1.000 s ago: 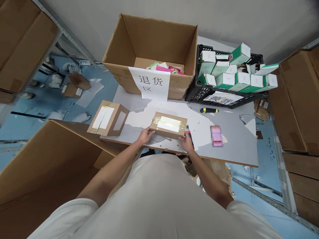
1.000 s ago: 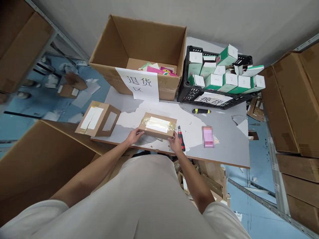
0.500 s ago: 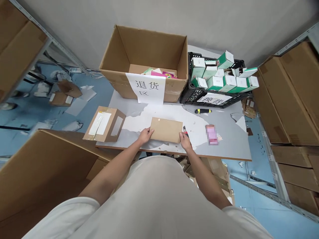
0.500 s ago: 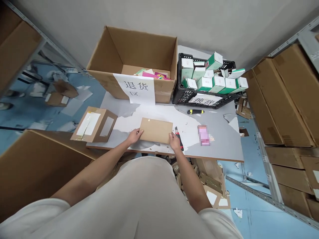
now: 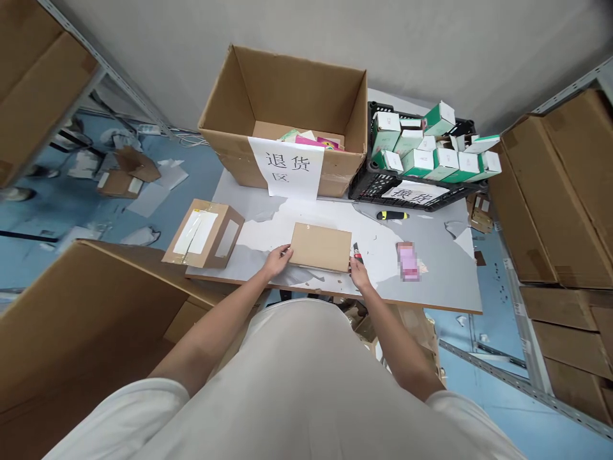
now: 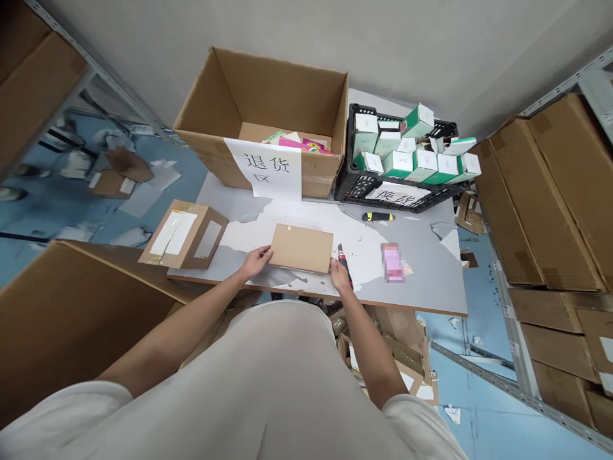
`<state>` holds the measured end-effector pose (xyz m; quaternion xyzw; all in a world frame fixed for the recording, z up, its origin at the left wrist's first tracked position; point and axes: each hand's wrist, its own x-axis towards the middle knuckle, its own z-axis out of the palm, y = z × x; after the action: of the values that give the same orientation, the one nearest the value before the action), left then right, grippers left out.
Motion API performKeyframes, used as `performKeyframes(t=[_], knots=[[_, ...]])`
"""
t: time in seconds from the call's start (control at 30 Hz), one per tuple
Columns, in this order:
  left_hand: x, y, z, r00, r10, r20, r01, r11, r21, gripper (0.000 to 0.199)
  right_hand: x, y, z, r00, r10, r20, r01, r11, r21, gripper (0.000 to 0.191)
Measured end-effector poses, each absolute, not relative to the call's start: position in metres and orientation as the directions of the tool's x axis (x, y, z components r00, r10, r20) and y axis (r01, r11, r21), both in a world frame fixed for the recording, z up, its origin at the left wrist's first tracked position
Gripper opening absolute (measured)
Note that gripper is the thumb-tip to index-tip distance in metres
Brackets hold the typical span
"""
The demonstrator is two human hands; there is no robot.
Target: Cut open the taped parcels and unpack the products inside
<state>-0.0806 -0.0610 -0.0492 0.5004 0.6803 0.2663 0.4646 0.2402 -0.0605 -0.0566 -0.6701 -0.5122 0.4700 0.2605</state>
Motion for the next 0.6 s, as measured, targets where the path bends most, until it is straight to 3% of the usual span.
performKeyframes(t=[0.1, 0.3, 0.47, 0.6], knots=[[-0.091, -0.07, -0.054, -0.096, 0.922, -0.376, 0.429, 0.379, 0.82, 0.049, 0.246, -0.075, -0.056, 0.056, 0.917, -0.396, 0.432, -0.38, -0.818, 0.051], [-0.088, -0.078, -0.064, 0.022, 0.916, -0.401, 0.391, 0.361, 0.846, 0.056, 0.237, -0.09, -0.054, -0.03, 0.905, -0.424, 0.348, -0.389, -0.853, 0.065], [-0.076, -0.08, -0.061, 0.073, 0.924, -0.375, 0.331, 0.332, 0.883, 0.054, 0.225, -0.086, -0.047, 0.016, 0.899, -0.437, 0.309, -0.42, -0.853, 0.056], [-0.08, -0.082, -0.04, 0.04, 0.951, -0.307, 0.381, 0.27, 0.884, 0.052, 0.23, -0.084, -0.03, -0.001, 0.93, -0.368, 0.357, -0.344, -0.869, 0.051]])
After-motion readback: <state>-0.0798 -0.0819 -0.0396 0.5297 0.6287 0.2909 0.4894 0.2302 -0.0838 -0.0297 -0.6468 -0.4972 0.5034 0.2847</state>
